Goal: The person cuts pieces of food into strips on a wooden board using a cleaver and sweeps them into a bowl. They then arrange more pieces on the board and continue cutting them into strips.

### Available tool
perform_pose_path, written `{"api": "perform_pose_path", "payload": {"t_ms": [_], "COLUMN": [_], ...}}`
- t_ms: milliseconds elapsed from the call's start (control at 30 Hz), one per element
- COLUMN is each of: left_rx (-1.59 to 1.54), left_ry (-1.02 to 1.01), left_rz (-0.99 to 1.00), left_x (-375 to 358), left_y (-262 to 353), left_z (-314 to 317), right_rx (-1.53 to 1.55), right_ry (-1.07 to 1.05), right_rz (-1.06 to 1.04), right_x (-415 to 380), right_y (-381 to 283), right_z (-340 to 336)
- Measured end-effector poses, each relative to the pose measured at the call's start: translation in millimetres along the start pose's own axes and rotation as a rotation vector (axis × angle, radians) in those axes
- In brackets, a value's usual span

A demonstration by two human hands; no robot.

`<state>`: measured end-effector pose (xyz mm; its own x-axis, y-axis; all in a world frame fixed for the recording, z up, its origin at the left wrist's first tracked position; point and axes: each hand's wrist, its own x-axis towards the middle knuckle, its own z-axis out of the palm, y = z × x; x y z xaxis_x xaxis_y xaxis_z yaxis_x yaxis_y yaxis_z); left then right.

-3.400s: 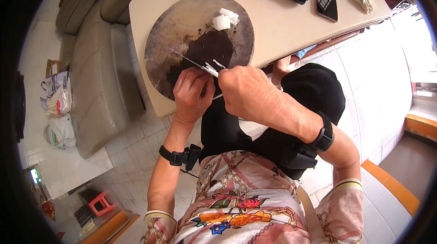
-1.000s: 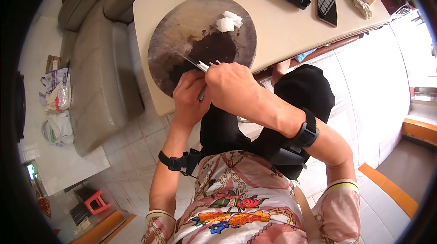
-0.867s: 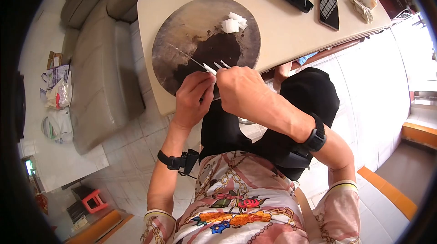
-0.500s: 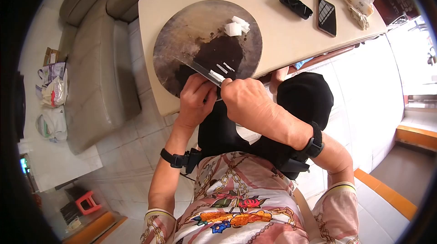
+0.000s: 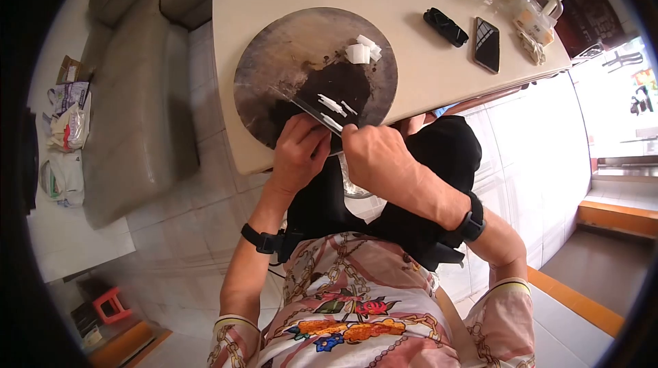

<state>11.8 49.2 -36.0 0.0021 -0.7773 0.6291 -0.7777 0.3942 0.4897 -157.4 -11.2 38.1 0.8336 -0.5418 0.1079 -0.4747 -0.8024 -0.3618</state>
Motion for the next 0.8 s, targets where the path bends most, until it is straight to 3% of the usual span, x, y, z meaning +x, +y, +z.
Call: {"api": "perform_pose_path", "payload": {"t_ms": [400, 800], "left_rx": [0.016, 0.012], "left_ry": [0.024, 0.056], "left_rz": [0.025, 0.021], "left_x": [-3, -1], "left_y": [-2, 1], "left_z": [0, -1], "right_rx": [0.028, -0.045], "right_ry": [0.047, -0.042], "right_rz": [0.056, 0.046], "right_x": [24, 14], "right_y": [3, -7], "right_z": [16, 9]}}
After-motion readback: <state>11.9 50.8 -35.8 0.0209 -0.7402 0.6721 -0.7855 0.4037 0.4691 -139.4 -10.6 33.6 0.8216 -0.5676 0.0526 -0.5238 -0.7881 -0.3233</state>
